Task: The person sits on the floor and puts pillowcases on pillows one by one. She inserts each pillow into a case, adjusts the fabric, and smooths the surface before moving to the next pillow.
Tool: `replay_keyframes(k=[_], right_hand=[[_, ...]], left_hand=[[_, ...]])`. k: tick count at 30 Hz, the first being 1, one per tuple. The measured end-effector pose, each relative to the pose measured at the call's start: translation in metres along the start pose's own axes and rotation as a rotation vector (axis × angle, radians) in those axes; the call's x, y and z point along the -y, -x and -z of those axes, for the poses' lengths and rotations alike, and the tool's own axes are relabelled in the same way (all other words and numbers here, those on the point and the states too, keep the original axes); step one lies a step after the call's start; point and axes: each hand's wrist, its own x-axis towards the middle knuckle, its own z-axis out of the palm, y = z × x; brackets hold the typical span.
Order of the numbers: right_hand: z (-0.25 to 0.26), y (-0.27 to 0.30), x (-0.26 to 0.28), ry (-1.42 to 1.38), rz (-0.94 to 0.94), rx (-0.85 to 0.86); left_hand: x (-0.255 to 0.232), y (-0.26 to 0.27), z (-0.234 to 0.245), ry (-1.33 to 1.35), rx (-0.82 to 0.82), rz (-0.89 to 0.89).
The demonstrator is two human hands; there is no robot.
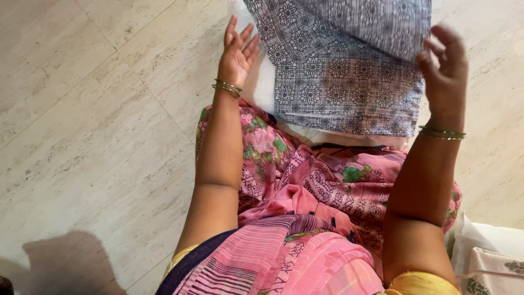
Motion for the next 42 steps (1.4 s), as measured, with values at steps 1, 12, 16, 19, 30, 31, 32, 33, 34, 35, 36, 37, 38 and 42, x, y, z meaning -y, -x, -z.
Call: replay_keyframes(k=[1,12,16,19,30,31,32,33,34,35,36,37,38,42], right_hand=[[-0.003,0.006,-0.017,0.156,-0.043,0.013],[0.028,0.11,-0.168,0.881,-0.63,0.054],[0.044,0.113,-0.202,0.787,-0.603,-0.044],[0.04,0.112,-0.205,0.748,-0.595,-0.061],[0.001,0.115,-0.211,0.814,-0.228,-0.1],[0.005,0.114,-0.217,0.816,-0.291,-0.128],[0.011,0.111,-0.222,0.818,-0.353,-0.156],[0.016,0.112,-0.226,0.822,-0.419,-0.186],[0.016,0.113,-0.23,0.771,-0.488,-0.199],[0.02,0.115,-0.231,0.725,-0.556,-0.213],[0.023,0.116,-0.232,0.677,-0.624,-0.226],[0.025,0.116,-0.232,0.67,-0.647,-0.232],[0.025,0.115,-0.233,0.662,-0.67,-0.237],[0.025,0.114,-0.231,0.51,-0.784,-0.278]], left_hand=[[0.012,0.002,0.006,-0.243,-0.112,0.021],[0.091,0.034,-0.051,-1.513,0.056,0.386],[0.087,0.039,-0.063,-1.503,-0.01,0.454],[0.087,0.033,-0.053,-1.405,-0.116,0.288],[0.017,0.028,0.005,-1.598,-0.806,-0.1],[0.018,0.031,0.004,-1.608,-0.758,-0.147],[0.018,0.032,0.002,-1.616,-0.708,-0.193],[0.023,0.034,-0.004,-1.636,-0.562,-0.27],[0.03,0.038,-0.014,-1.65,-0.413,-0.346],[0.038,0.044,-0.026,-1.619,-0.223,-0.329],[0.047,0.051,-0.041,-1.58,-0.035,-0.311],[0.058,0.055,-0.058,-1.678,0.101,-0.151],[0.069,0.058,-0.076,-1.764,0.242,0.013],[0.104,0.068,-0.106,-1.989,0.302,-0.084]])
